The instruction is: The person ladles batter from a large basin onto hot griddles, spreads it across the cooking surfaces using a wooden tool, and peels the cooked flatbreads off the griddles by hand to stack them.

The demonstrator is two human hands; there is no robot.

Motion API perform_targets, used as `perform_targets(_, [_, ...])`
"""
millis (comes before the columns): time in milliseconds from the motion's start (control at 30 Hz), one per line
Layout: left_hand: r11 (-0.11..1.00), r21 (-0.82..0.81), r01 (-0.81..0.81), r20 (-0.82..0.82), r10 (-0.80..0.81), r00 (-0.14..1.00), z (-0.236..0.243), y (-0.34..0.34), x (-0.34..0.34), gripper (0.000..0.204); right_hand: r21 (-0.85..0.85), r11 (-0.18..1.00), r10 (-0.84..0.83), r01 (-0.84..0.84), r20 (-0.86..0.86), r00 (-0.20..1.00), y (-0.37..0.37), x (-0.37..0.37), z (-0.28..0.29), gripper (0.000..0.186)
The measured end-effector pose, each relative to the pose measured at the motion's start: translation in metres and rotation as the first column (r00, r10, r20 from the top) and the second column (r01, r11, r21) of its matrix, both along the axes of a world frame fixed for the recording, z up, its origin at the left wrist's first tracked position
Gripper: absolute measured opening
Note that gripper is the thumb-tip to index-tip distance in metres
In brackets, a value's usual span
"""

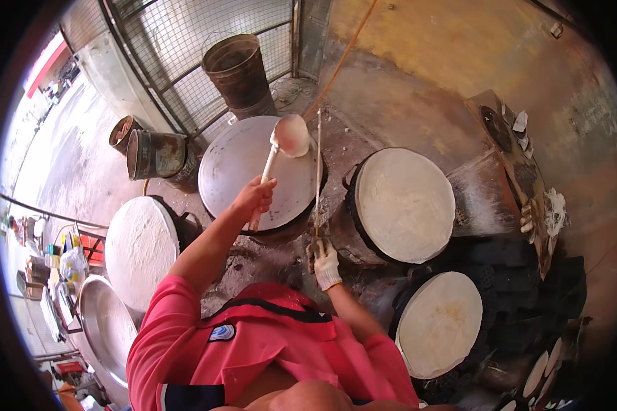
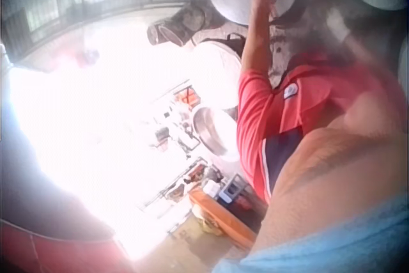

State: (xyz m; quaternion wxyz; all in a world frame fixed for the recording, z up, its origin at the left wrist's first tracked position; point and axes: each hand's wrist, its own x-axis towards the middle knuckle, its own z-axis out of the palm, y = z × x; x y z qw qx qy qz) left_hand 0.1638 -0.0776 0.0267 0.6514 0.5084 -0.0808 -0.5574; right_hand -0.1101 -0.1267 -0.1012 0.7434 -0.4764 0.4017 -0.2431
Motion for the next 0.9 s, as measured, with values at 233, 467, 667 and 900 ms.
perform_targets(233, [0.974, 0.197, -0.112, 0.606, -0.032, 0.795, -0.037, 0.001, 0.042, 0.037, 0.176, 0.981, 0.087, -0.079, -0.038, 0.995, -0.002, 0.032, 0.009, 0.031])
perform_targets(467, [0.909, -0.016, -0.417, 0.993, 0.064, 0.102, -0.059, 0.043, 0.100, 0.041, 0.335, 0.941, -0.073, -0.037, 0.310, 0.948, -0.015, 0.095, -0.019, 0.041])
perform_targets(667, [0.917, -0.187, -0.354, 0.464, 0.400, 0.791, 0.047, 0.069, 0.086, 0.018, 0.110, 0.986, 0.140, -0.128, -0.114, 0.983, -0.024, 0.172, 0.035, 0.032])
perform_targets(900, [0.957, -0.104, -0.270, 0.115, 0.281, 0.953, 0.067, 0.117, 0.071, 0.016, 0.299, 0.908, 0.296, -0.293, 0.038, 0.955, -0.015, 0.229, 0.039, 0.013])
